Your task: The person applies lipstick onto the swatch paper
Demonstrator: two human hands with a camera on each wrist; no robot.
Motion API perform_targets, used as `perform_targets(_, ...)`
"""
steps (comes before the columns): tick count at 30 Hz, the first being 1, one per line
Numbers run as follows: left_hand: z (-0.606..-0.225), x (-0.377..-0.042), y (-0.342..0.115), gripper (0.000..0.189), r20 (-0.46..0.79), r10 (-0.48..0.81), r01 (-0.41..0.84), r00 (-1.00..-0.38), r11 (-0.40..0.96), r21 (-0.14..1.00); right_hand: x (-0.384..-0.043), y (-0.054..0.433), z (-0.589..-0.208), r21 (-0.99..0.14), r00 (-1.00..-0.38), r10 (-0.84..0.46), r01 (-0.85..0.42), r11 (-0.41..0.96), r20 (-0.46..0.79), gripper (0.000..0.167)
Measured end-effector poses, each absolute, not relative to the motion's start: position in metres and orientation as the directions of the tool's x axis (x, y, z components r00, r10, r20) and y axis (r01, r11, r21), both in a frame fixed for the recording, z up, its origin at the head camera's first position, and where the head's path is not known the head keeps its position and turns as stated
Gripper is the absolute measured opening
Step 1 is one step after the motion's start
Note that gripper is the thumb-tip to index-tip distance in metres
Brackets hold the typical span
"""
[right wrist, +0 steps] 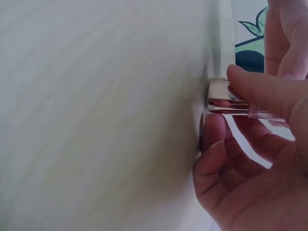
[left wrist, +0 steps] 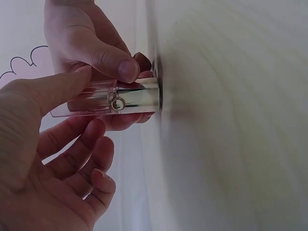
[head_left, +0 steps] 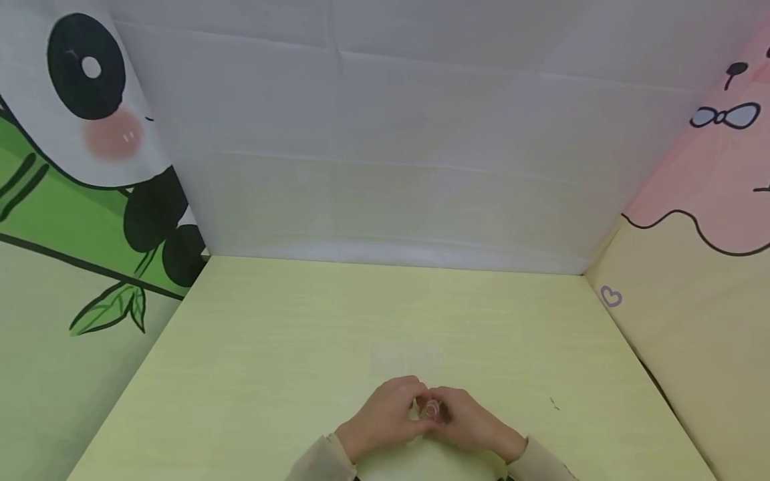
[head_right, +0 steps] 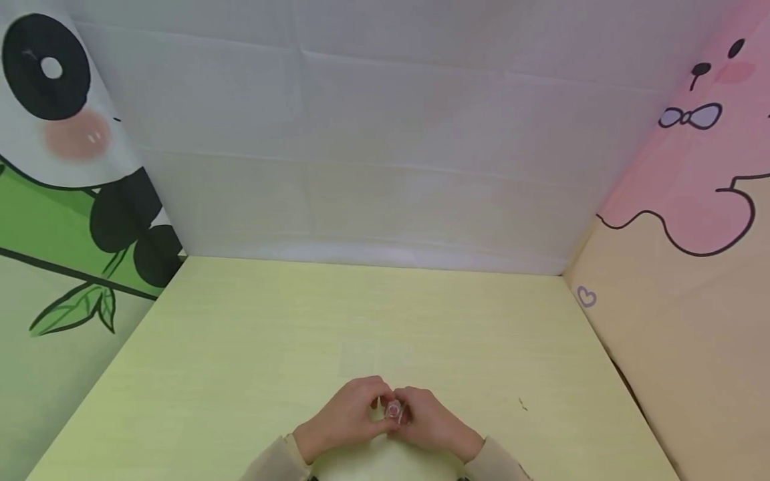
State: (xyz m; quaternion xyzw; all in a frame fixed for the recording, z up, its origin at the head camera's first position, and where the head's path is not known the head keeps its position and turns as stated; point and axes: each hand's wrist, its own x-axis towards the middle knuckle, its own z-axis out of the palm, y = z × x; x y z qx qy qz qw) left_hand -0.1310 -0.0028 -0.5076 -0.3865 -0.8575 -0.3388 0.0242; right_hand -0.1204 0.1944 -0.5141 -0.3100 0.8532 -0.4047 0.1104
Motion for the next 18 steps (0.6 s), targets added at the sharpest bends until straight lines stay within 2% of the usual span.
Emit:
perform_targets(14, -0.5041, -0.1345, -0.0075, 0.012, 0.336, 0.619, 0.668, -0.710, 0.439, 0.601, -0.1208, 0.1928, -0.5129, -0.797, -0.815, -0.579, -0.363, 0.484, 0.020, 0.016)
perform_targets(18, -0.5005, -0.1360, -0.0090, 0.012, 0.340, 0.613, 0.662, -0.714, 0.430, 0.615, -0.1229, 0.1912, -0.5138, -0.798, -0.827, -0.560, -0.365, 0.478, 0.043, 0.015)
